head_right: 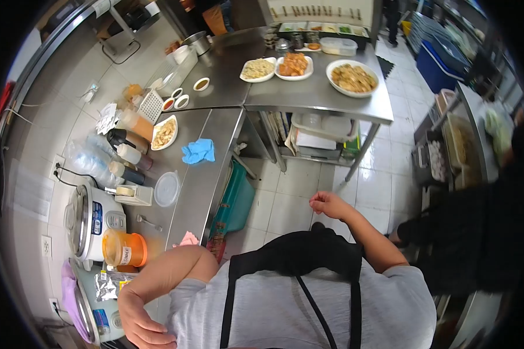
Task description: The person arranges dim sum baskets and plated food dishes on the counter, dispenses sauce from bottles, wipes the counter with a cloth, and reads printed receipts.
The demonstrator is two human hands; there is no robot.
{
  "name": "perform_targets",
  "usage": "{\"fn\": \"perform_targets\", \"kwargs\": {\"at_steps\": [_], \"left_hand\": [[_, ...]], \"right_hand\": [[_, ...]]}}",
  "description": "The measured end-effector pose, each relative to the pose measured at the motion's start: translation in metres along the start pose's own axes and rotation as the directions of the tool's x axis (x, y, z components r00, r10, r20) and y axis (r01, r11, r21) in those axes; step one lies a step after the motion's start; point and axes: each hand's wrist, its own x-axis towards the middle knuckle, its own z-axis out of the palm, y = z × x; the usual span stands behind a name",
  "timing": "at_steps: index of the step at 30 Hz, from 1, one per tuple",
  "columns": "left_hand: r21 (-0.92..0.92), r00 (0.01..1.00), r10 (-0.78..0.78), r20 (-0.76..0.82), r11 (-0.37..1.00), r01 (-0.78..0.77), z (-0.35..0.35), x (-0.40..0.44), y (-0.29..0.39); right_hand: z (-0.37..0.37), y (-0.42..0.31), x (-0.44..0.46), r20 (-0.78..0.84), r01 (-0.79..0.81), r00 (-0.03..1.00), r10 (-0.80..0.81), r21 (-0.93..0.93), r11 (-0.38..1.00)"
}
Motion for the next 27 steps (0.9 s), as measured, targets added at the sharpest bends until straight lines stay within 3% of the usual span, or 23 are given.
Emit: {"fn": "perform_targets", "kwargs": {"at_steps": [2,3,6,9,12,13,16,17,20,23,25,26,27], "left_hand": [[0.026,1.000,-0.029,0.006,0.999,0.029,-0.014,-0.001,-0.028],[0.037,0.998,-0.055,0.012,0.998,0.054,-0.020,-0.003,-0.040],[-0.026,0.989,-0.131,0.072,0.991,0.134,-0.040,-0.009,-0.079],[-0.184,0.970,-0.136,0.203,0.967,0.174,-0.055,-0.021,-0.110],[-0.344,0.961,-0.080,0.263,0.923,0.171,-0.070,-0.041,-0.145],[-0.368,0.956,-0.095,0.279,0.908,0.198,-0.072,-0.049,-0.153],[-0.495,0.973,-0.124,0.196,0.844,0.207,-0.091,-0.074,-0.195],[-0.446,0.983,-0.146,0.114,0.876,0.182,-0.101,-0.083,-0.209],[-0.532,0.957,-0.288,0.047,0.803,0.268,-0.132,-0.114,-0.234],[-0.523,0.947,-0.288,0.142,0.790,0.319,-0.143,-0.162,-0.266],[-0.472,0.921,-0.343,0.186,0.791,0.390,-0.147,-0.208,-0.305],[-0.437,0.874,-0.484,0.049,0.776,0.455,-0.137,-0.230,-0.325],[-0.424,0.786,-0.611,-0.096,0.739,0.523,-0.127,-0.252,-0.345]], "right_hand": [[-0.027,-0.024,0.035,0.084,0.037,0.996,-0.031,-0.071,0.997],[-0.039,-0.042,0.053,0.092,0.027,0.996,-0.009,-0.205,0.978],[-0.066,-0.090,0.110,0.147,0.168,0.981,-0.126,-0.325,0.930],[-0.080,-0.118,0.177,0.119,0.137,0.985,-0.126,-0.092,0.986],[-0.081,-0.132,0.234,0.142,0.133,0.981,-0.135,0.022,0.991],[-0.084,-0.134,0.254,0.176,0.150,0.975,-0.137,-0.066,0.986],[-0.083,-0.151,0.292,0.197,0.112,0.975,-0.099,-0.055,0.992],[-0.086,-0.151,0.305,0.194,0.120,0.976,-0.096,-0.113,0.986],[-0.091,-0.184,0.316,0.117,0.072,0.993,-0.030,-0.372,0.925],[-0.108,-0.194,0.346,-0.026,-0.011,1.000,0.003,-0.321,0.947],[-0.103,-0.216,0.366,-0.039,-0.080,0.997,0.070,-0.388,0.918],[-0.103,-0.228,0.364,-0.077,-0.110,0.993,0.086,-0.406,0.907],[-0.099,-0.241,0.366,-0.015,-0.037,0.999,0.034,-0.483,0.875]]}}
